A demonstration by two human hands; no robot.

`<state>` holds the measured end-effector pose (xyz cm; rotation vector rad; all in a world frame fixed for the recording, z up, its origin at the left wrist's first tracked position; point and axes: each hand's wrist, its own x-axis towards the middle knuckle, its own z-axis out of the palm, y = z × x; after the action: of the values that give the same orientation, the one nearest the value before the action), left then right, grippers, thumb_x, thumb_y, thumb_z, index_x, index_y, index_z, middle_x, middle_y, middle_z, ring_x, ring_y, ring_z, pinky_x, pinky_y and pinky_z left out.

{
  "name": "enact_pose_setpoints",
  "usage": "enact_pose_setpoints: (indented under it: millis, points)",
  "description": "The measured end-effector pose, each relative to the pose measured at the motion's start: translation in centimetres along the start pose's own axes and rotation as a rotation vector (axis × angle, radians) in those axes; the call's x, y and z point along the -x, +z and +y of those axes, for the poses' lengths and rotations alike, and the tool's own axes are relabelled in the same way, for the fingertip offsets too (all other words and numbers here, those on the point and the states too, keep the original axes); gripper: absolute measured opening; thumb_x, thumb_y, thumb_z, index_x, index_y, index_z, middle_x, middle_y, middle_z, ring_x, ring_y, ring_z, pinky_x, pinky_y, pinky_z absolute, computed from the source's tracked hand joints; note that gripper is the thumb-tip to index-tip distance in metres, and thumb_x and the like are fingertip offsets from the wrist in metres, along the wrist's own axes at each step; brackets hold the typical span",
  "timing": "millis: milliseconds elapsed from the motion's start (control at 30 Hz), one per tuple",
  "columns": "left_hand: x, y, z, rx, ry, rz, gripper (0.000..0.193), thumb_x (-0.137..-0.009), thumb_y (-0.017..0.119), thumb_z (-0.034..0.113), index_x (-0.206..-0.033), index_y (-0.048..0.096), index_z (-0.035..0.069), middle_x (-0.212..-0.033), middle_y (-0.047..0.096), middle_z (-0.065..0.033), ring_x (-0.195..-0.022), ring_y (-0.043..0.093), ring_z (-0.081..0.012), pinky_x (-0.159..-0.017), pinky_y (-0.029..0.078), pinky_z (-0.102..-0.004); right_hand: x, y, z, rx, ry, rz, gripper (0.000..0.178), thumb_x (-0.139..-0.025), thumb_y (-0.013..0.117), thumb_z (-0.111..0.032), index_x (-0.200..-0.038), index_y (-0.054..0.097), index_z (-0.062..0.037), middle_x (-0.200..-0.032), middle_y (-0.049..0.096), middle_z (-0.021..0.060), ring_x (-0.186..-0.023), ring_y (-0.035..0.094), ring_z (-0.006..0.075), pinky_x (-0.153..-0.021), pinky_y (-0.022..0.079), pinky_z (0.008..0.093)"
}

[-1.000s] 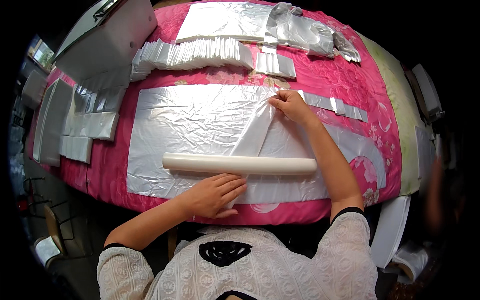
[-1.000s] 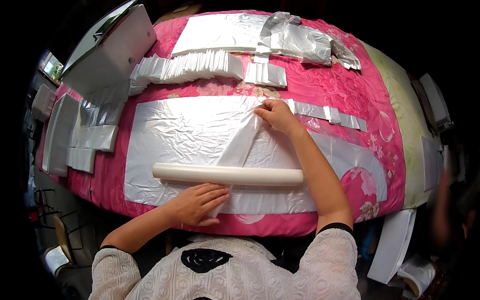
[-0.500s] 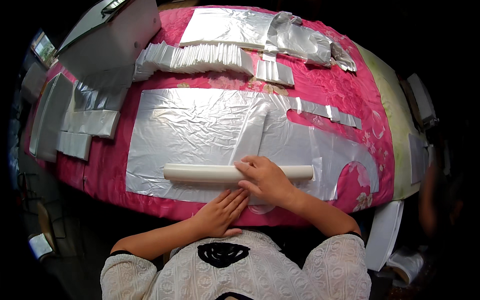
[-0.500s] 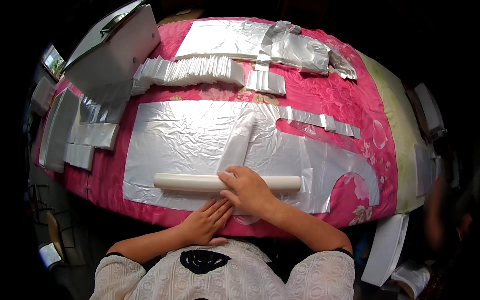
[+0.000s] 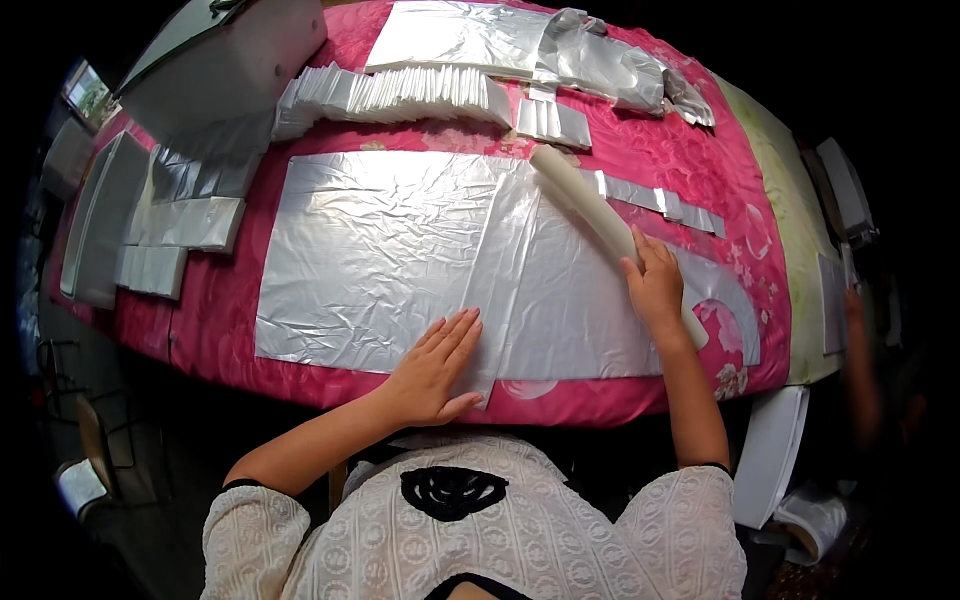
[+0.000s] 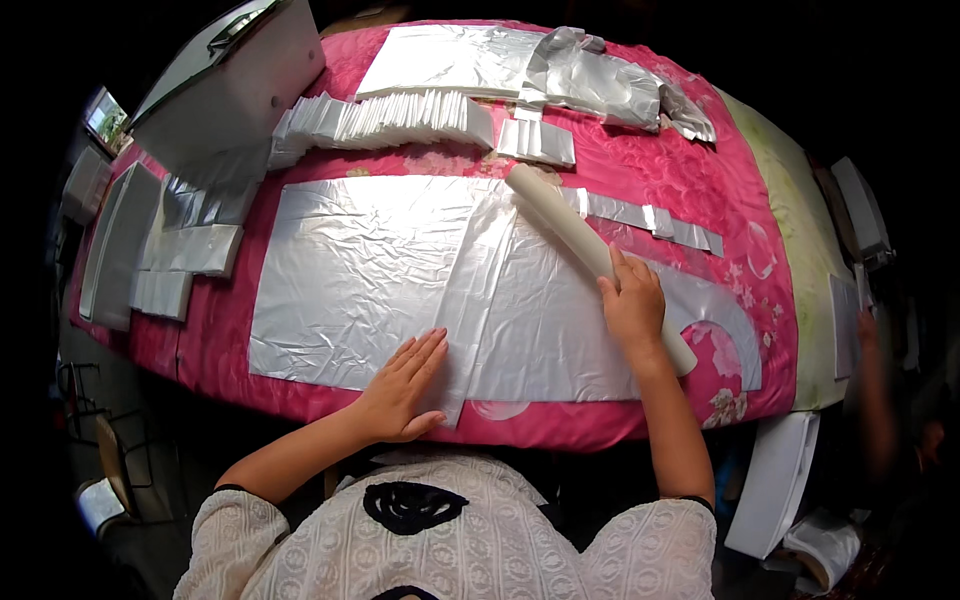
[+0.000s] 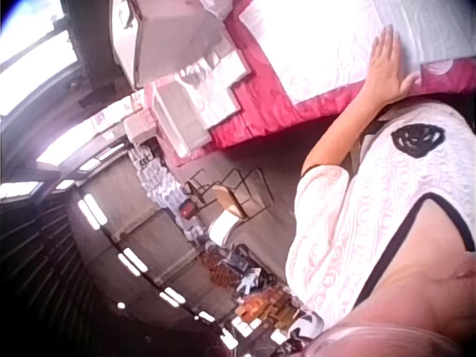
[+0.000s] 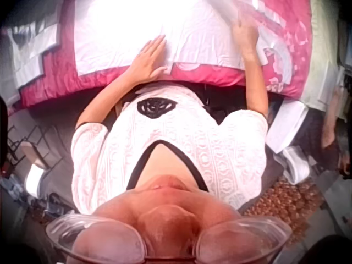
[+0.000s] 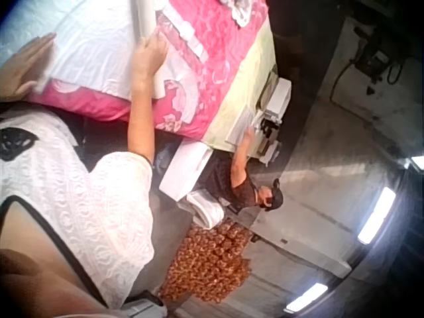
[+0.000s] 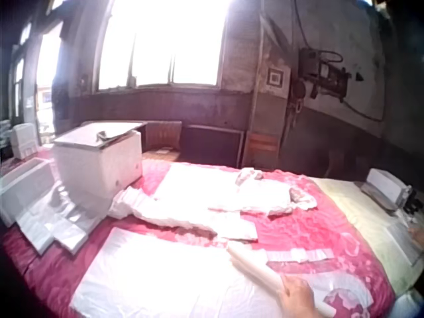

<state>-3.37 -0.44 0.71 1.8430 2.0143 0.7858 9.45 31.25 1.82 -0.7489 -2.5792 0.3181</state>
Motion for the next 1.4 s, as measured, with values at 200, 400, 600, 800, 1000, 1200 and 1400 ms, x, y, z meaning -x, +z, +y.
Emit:
enact_pose_setpoints:
  millis: [200,400,600,800,1000,1200,1400]
  points:
    - [-0.6,0.9,1.0,-0.213,0.049,-0.127,0.083,-0.08,0.051,0.052,-0.134,0.027,-0.007,-0.142,0.024,-0.024,-0.133,0.022,-0.0344,-0.109,0.018,-0.0435,3.7,0.1,-8.2,-0.244,-0.344,-0.26,0.048,-0.072,0.066,-0.012,-0.119,0.055,-0.0096,-0.103,0.058,0.0091,-0.094,0.053,0.0281,-0.083,0.042,0.0384]
    - [-0.1,3.0,3.2,-0.271,0.058,-0.161,0.086,-0.076,0.054,0.055,-0.132,0.031,-0.007,-0.142,0.027,-0.0221,-0.133,0.024,-0.0336,-0.108,0.02,-0.0433,0.1,3.3,-10.9,-0.256,-0.483,-0.198,0.046,-0.073,0.066,-0.012,-0.118,0.056,-0.0113,-0.103,0.059,0.0076,-0.094,0.054,0.0269,-0.084,0.041,0.0374]
    - [0.1,1.9,2.1,-0.223,0.182,-0.259,0.072,-0.08,0.059,0.036,-0.133,0.032,-0.003,-0.142,0.029,-0.0176,-0.132,0.027,-0.0293,-0.108,0.022,-0.0412,-8.6,7.3,-8.5,-0.17,-0.449,-0.082,0.041,-0.074,0.066,-0.016,-0.114,0.06,-0.0152,-0.1,0.061,0.0028,-0.095,0.054,0.0225,-0.084,0.041,0.0365]
    - [2.1,1.7,-0.3,0.048,0.292,-0.112,0.049,-0.078,0.064,0.021,-0.12,0.048,0.001,-0.131,0.043,-0.0149,-0.121,0.044,-0.0293,-0.099,0.038,-0.0393,-6.0,6.0,-9.7,-0.355,-0.523,-0.051,0.041,-0.074,0.062,-0.003,-0.115,0.057,-0.0079,-0.118,0.053,0.0112,-0.113,0.045,0.0286,-0.099,0.035,0.0388]
    - [1.8,1.1,-0.4,0.026,0.349,0.021,0.017,-0.077,0.063,0.012,-0.089,0.057,0.001,-0.115,0.055,-0.0131,-0.104,0.055,-0.0264,-0.09,0.045,-0.0375,2.9,3.0,-10.5,-0.456,-0.707,-0.47,0.039,-0.069,0.054,0.002,-0.108,0.059,-0.0009,-0.121,0.052,0.0153,-0.116,0.046,0.0317,-0.098,0.038,0.0374]
    - [1.0,0.3,0.0,0.366,0.161,0.17,0.028,-0.073,0.068,0.009,-0.096,0.054,0.004,-0.105,0.061,-0.0101,-0.095,0.061,-0.0268,-0.081,0.051,-0.036,5.2,2.4,-11.1,-0.398,-0.612,-0.359,0.037,-0.067,0.059,-0.004,-0.104,0.06,-0.0016,-0.113,0.057,0.0132,-0.104,0.053,0.0304,-0.087,0.045,0.0361]
    - [-2.1,-2.8,-1.4,0.037,0.266,0.092,0.052,-0.066,0.074,0.019,-0.11,0.051,0.003,-0.117,0.056,-0.0125,-0.11,0.053,-0.0275,-0.093,0.044,-0.0374,5.9,3.6,-11.0,-0.456,-0.487,-0.195,0.028,-0.07,0.061,-0.004,-0.098,0.064,-0.0051,-0.101,0.062,0.0084,-0.089,0.059,0.0257,-0.075,0.049,0.0336]
